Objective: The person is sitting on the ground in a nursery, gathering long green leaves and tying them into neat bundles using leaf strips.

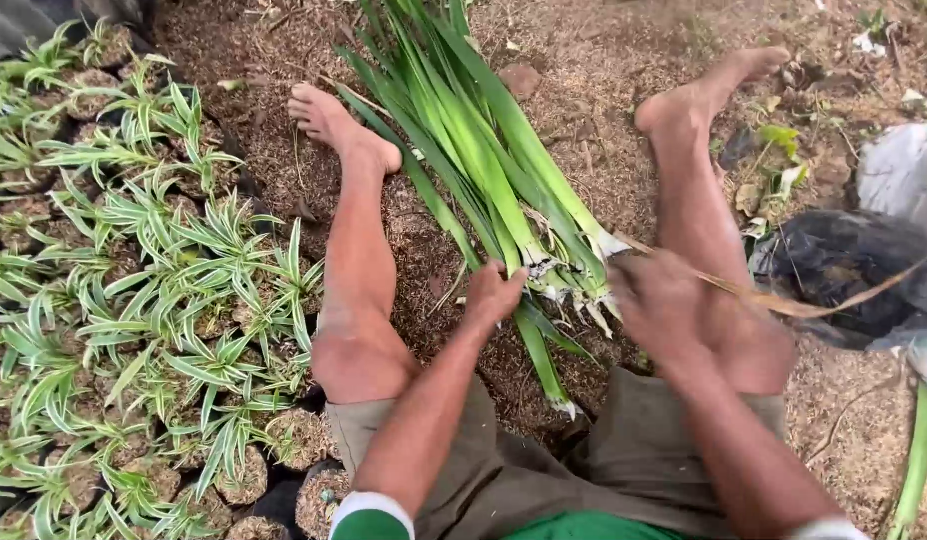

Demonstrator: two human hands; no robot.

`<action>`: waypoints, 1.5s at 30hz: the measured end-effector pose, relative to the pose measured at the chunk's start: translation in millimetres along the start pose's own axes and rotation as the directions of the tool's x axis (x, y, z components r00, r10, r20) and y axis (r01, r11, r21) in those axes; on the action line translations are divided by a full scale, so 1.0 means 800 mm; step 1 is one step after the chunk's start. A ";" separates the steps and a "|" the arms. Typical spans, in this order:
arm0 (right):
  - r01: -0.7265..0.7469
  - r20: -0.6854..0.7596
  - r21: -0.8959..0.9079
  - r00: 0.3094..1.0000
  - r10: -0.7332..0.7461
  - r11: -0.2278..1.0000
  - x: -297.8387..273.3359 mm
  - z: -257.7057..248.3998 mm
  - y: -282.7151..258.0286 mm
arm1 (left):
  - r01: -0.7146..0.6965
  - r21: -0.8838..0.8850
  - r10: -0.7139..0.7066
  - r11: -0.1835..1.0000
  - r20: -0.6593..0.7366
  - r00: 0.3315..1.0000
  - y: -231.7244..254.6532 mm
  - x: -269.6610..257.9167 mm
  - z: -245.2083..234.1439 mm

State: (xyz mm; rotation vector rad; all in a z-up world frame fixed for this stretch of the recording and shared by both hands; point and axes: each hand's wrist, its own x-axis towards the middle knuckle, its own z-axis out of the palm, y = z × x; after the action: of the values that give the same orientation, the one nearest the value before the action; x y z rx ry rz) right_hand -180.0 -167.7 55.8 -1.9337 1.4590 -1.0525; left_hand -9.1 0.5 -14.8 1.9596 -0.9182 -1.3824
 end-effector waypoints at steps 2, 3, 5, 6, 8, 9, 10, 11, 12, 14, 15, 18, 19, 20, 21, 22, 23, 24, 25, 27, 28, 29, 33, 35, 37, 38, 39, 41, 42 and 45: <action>0.408 0.399 -0.576 0.897 -0.192 0.709 -0.108 0.019 0.032 | -0.087 0.042 0.087 0.995 -0.012 0.996 -0.010 0.006 0.012; 0.415 0.408 -0.573 0.892 -0.193 0.707 -0.103 0.042 0.021 | -0.081 0.034 0.082 0.996 -0.015 0.997 -0.005 -0.009 0.007; 0.365 0.534 -0.738 0.830 0.161 0.568 -0.089 0.088 -0.002 | -0.094 -0.065 0.095 0.993 0.015 0.995 0.011 -0.036 -0.004; 0.377 0.542 -0.734 0.827 0.153 0.564 -0.087 0.092 0.002 | -0.093 -0.074 0.094 0.993 0.006 0.996 0.008 -0.037 0.000; 0.322 0.499 -0.783 0.836 0.228 0.533 -0.080 0.100 0.011 | -0.117 -0.122 0.111 0.986 -0.050 0.993 0.002 -0.039 0.012; 0.333 0.508 -0.780 0.831 0.226 0.530 -0.079 0.100 0.011 | -0.111 -0.132 0.104 0.985 -0.055 0.993 -0.003 -0.032 0.013; 0.310 0.504 -0.784 0.824 0.260 0.537 -0.077 0.098 0.011 | -0.123 -0.106 0.123 0.987 -0.010 0.992 -0.008 -0.025 0.016; 0.275 0.491 -0.792 0.818 0.301 0.545 -0.080 0.096 0.012 | -0.139 -0.073 0.143 0.988 0.046 0.989 -0.015 -0.020 0.019; 0.273 0.491 -0.794 0.815 0.307 0.543 -0.089 0.092 0.012 | -0.135 -0.074 0.139 0.988 0.051 0.989 -0.015 -0.024 0.021; 0.261 0.486 -0.773 0.830 0.275 0.578 -0.092 0.091 0.008 | -0.126 -0.067 0.129 0.990 0.042 0.991 -0.008 -0.024 0.016; 0.260 0.486 -0.771 0.830 0.274 0.582 -0.093 0.088 0.002 | -0.125 -0.064 0.128 0.990 0.039 0.991 -0.011 -0.024 0.017; 0.228 0.498 -0.753 0.810 0.309 0.617 -0.096 0.075 0.002 | -0.197 -0.042 0.198 0.979 0.017 0.980 -0.011 -0.037 0.011; 0.190 0.470 -0.680 0.854 0.222 0.708 -0.094 0.071 0.014 | -0.212 -0.091 0.211 0.973 -0.017 0.977 -0.003 -0.048 0.002; 0.161 0.428 -0.593 0.893 0.140 0.789 -0.093 0.068 0.025 | -0.228 -0.138 0.223 0.964 -0.052 0.973 0.005 -0.059 -0.007; 0.164 0.432 -0.588 0.892 0.136 0.792 -0.097 0.043 -0.017 | -0.227 -0.135 0.221 0.965 -0.057 0.974 0.013 -0.076 -0.018; -0.052 0.410 -0.359 0.888 0.207 0.932 -0.100 0.019 -0.059 | -0.239 -0.167 0.228 0.957 -0.083 0.970 0.022 -0.093 -0.029; -0.271 0.406 -0.091 0.869 0.284 0.958 -0.105 -0.007 -0.099 | -0.251 -0.196 0.235 0.948 -0.104 0.966 0.030 -0.110 -0.040; -0.275 0.406 -0.086 0.868 0.285 0.958 -0.105 -0.013 -0.101 | -0.250 -0.191 0.234 0.949 -0.104 0.967 0.042 -0.123 -0.047; -0.513 0.402 0.159 0.814 0.419 0.844 -0.105 -0.021 -0.103 | -0.101 -0.209 0.094 0.973 -0.043 0.995 0.055 -0.135 -0.054; -0.680 0.432 0.394 0.730 0.529 0.618 -0.120 -0.031 -0.115 | 0.049 -0.210 -0.046 0.976 0.020 0.999 0.083 -0.168 -0.065; -0.776 0.465 0.365 0.630 0.621 0.514 -0.134 -0.033 -0.126 | 0.040 -0.170 -0.033 0.985 0.045 0.998 0.098 -0.189 -0.068; -0.856 0.502 0.327 0.516 0.694 0.400 -0.148 -0.032 -0.138 | 0.034 -0.133 -0.025 0.991 0.064 0.998 0.111 -0.210 -0.072; -0.833 0.580 0.022 0.461 0.672 0.552 -0.218 -0.027 -0.077 | -0.216 0.084 0.204 0.973 0.136 0.970 -0.005 -0.153 0.011; -0.752 0.628 -0.054 0.486 0.608 0.656 -0.231 -0.029 -0.063 | -0.310 0.367 0.254 0.877 0.192 0.948 -0.040 -0.136 0.035; -0.710 0.703 -0.072 0.461 0.541 0.700 -0.229 -0.016 -0.027 | -0.315 0.433 0.212 0.845 0.269 0.939 -0.011 -0.154 0.011; -0.655 0.772 -0.085 0.433 0.465 0.751 -0.228 -0.010 -0.009 | -0.327 0.489 0.173 0.809 0.334 0.927 0.006 -0.162 0.000; -0.659 0.770 -0.079 0.436 0.466 0.748 -0.225 -0.013 -0.021 | -0.331 0.493 0.173 0.804 0.339 0.925 -0.013 -0.155 0.005; -0.716 0.729 -0.091 0.425 0.536 0.692 -0.219 -0.019 -0.046 | -0.522 0.409 0.370 0.749 0.395 0.841 -0.050 -0.142 0.015; -0.719 0.727 -0.088 0.426 0.538 0.689 -0.221 -0.022 -0.052 | -0.524 0.411 0.370 0.746 0.399 0.839 -0.029 -0.152 -0.004; -0.828 0.658 0.075 0.460 0.597 0.556 -0.220 -0.034 -0.106 | -0.406 -0.012 0.389 0.914 0.315 0.866 -0.002 -0.155 -0.026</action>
State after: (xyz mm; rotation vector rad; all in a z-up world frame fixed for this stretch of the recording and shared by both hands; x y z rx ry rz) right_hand -176.7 27.3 86.7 -0.9593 1.3535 -0.2512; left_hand -17.5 101.3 60.6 1.4894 -1.4305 -1.4452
